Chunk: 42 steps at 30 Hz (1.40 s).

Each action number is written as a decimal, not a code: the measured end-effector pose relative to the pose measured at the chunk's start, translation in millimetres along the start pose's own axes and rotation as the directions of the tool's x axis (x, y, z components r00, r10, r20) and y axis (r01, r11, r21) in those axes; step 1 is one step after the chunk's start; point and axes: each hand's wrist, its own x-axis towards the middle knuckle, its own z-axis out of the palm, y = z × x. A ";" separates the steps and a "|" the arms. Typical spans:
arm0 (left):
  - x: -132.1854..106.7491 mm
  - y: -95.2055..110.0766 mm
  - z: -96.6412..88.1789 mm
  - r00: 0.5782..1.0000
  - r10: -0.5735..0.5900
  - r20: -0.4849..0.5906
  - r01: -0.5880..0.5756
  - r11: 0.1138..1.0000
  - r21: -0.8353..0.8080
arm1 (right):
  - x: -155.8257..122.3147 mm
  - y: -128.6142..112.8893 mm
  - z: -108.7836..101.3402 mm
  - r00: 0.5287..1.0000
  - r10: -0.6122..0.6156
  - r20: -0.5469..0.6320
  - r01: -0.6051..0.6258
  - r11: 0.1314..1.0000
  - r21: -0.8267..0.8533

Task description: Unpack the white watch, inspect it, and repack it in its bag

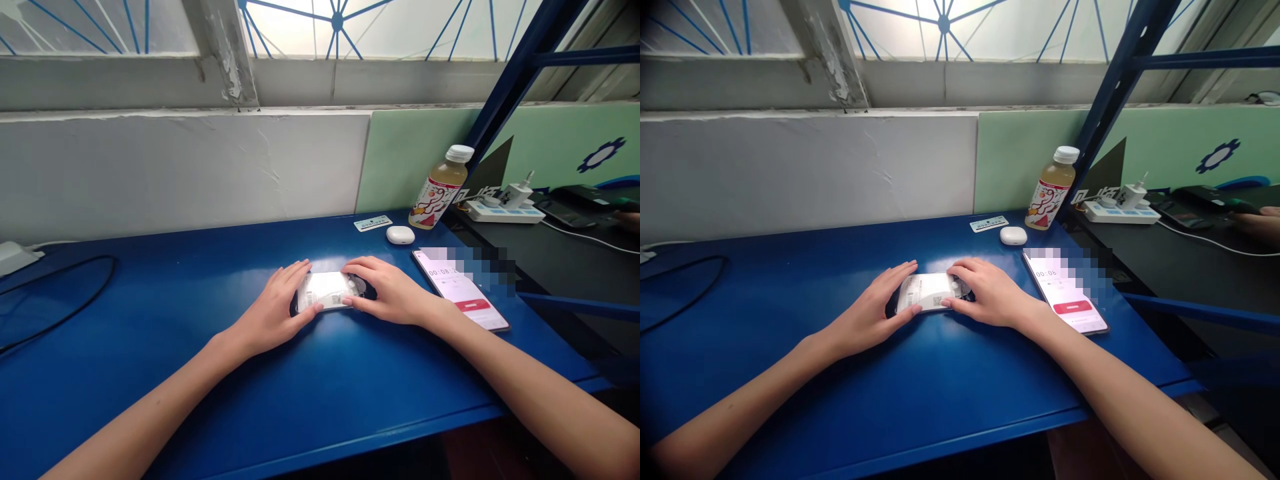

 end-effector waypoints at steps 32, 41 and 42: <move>-2.2 4.5 -3.7 0.997 0.073 -0.011 -0.073 0.997 -0.019 | -2.0 2.9 5.1 0.973 0.221 -0.069 -0.180 0.908 0.378; -2.8 2.1 -9.2 0.998 0.047 -0.043 -0.044 0.998 0.054 | -3.4 11.6 6.5 0.994 -0.040 -0.098 0.035 0.998 -0.051; -2.9 2.0 -9.2 0.998 0.050 -0.040 -0.047 0.997 0.059 | -3.4 11.6 5.1 0.996 -0.054 -0.076 0.050 0.997 -0.056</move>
